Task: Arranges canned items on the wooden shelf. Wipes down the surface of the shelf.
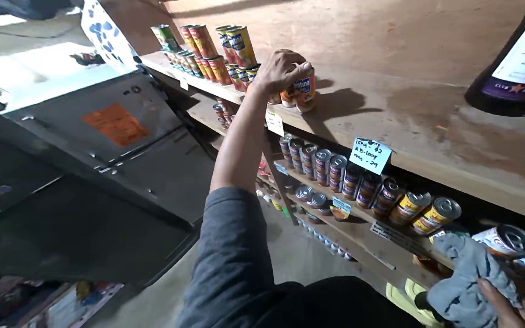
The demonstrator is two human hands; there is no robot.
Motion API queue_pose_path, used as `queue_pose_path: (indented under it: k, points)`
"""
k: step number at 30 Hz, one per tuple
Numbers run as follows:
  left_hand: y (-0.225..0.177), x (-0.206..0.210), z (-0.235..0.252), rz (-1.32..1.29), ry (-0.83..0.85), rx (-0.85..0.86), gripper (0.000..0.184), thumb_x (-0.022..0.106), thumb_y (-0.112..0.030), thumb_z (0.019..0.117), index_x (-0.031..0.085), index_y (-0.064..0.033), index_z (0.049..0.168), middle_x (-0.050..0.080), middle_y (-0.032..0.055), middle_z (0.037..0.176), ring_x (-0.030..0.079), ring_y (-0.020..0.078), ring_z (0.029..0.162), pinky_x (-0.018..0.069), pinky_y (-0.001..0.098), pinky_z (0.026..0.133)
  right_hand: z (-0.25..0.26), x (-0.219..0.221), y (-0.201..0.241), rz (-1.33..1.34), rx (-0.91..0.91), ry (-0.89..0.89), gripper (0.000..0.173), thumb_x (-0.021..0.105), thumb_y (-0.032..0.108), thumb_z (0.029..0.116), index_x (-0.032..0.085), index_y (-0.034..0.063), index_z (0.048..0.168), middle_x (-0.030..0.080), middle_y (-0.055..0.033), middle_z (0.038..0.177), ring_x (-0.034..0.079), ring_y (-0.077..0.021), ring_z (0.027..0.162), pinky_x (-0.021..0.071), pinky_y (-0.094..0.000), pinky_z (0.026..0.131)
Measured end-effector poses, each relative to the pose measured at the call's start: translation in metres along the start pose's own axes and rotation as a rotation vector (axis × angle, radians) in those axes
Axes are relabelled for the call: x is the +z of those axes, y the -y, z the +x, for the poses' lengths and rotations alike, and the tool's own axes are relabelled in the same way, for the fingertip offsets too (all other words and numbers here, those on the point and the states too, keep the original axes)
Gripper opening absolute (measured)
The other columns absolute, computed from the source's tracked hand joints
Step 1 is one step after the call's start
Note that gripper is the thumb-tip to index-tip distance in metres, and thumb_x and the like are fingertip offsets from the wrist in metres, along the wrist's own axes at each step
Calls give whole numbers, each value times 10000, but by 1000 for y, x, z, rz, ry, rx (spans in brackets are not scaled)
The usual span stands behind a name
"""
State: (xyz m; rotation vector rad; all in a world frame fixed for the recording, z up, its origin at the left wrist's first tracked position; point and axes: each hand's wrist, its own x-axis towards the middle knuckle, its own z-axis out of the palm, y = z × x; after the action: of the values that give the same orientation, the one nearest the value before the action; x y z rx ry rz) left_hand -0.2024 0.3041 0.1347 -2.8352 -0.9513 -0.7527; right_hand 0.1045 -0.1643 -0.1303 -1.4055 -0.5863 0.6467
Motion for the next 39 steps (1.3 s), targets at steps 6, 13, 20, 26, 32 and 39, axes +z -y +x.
queue_pose_path:
  k: [6, 13, 20, 26, 32, 39]
  points:
    - [3, 13, 14, 86, 43, 50, 702, 340, -605, 1009, 716, -13, 1052, 712, 207, 1047, 681, 389, 1035, 474, 631, 915, 1, 4, -2, -14, 4, 7, 384, 537, 76, 966, 419, -27, 1317, 664, 132, 1009, 666, 98, 902, 574, -137, 854]
    - [1, 17, 14, 94, 22, -2, 776, 452, -745, 899, 714, -31, 1051, 710, 200, 1043, 677, 393, 1038, 480, 642, 899, 10, -3, -9, -19, 5, 29, 532, 597, 139, 977, 353, -50, 1410, 670, 2, 1158, 698, -37, 1012, 586, -254, 940]
    - [-10, 24, 11, 124, -105, -29, 668, 460, -609, 957, 688, 15, 1023, 696, 260, 1042, 673, 450, 1034, 477, 662, 900, 1, 3, -2, -134, 34, -26, 631, 630, 179, 924, 357, -71, 1435, 626, 6, 1147, 642, 73, 967, 568, -153, 847]
    - [-105, 27, 36, -94, -301, 282, 620, 486, -546, 966, 686, 41, 971, 695, 231, 918, 682, 349, 870, 508, 539, 812, 2, 1, -2, -124, 32, -66, 631, 682, 217, 856, 465, -32, 1394, 663, 0, 1167, 656, 40, 999, 568, -166, 872]
    - [-244, 69, 100, -405, -250, 726, 646, 463, -614, 947, 720, -22, 920, 711, 111, 853, 684, 207, 804, 524, 452, 740, -5, -1, -3, -77, -17, -130, 601, 683, 203, 854, 469, -44, 1359, 675, 19, 1135, 656, 49, 1004, 562, -158, 898]
    - [-325, 127, 138, -431, -90, 954, 575, 566, -587, 899, 715, -34, 848, 704, 106, 805, 692, 249, 788, 523, 479, 719, -27, -26, -8, -52, -112, -203, 501, 620, 111, 918, 462, -114, 1337, 660, 17, 1143, 617, 95, 1035, 517, -111, 931]
